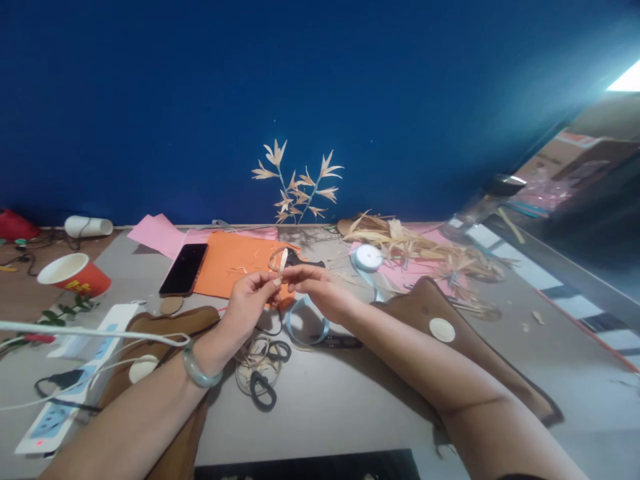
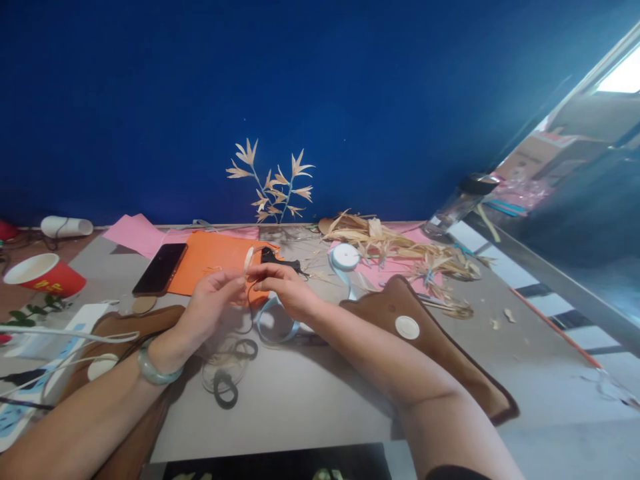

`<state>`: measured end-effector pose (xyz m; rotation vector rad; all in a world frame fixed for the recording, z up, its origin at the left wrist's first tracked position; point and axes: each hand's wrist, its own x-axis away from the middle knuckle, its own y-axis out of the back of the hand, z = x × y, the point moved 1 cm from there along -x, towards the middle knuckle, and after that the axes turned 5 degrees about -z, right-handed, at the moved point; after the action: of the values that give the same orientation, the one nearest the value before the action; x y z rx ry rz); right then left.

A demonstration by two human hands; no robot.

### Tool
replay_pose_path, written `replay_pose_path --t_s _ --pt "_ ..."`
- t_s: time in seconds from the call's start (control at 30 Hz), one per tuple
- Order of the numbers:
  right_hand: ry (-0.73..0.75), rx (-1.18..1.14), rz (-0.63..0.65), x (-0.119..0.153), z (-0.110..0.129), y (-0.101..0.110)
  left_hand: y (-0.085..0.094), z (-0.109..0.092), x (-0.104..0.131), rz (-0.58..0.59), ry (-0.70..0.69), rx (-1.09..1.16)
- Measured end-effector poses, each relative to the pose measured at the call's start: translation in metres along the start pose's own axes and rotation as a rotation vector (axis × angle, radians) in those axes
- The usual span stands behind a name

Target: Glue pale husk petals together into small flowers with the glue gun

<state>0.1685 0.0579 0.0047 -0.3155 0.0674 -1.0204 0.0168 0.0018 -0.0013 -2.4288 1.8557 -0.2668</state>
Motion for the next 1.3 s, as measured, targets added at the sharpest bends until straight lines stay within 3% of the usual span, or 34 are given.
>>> replay_pose_path --t_s 0.43,0.67,0.83,1.03,1.17,1.3 --pt "0.005 0.028 0.024 0.000 0.001 -0.001 0.001 -0.001 0.000 0.010 -0.003 -0.005" --pt "0.132 0.092 -0.170 -0.002 0.004 0.001 0.005 -0.003 -0.006 -0.127 -0.051 0.074" --pt "0.170 0.154 -0.255 -0.007 -0.002 0.008 0.008 -0.004 -0.009 -0.147 -0.014 0.115" --pt "0.375 0.266 -0.381 -0.009 -0.001 0.011 0.010 -0.001 -0.012 -0.155 -0.020 0.149" --pt "0.444 0.371 -0.361 -0.011 -0.006 0.015 0.011 0.000 -0.014 -0.170 -0.041 0.152" --pt "0.571 0.616 -0.223 -0.014 -0.012 0.018 0.013 0.000 -0.016 -0.178 -0.062 0.145"
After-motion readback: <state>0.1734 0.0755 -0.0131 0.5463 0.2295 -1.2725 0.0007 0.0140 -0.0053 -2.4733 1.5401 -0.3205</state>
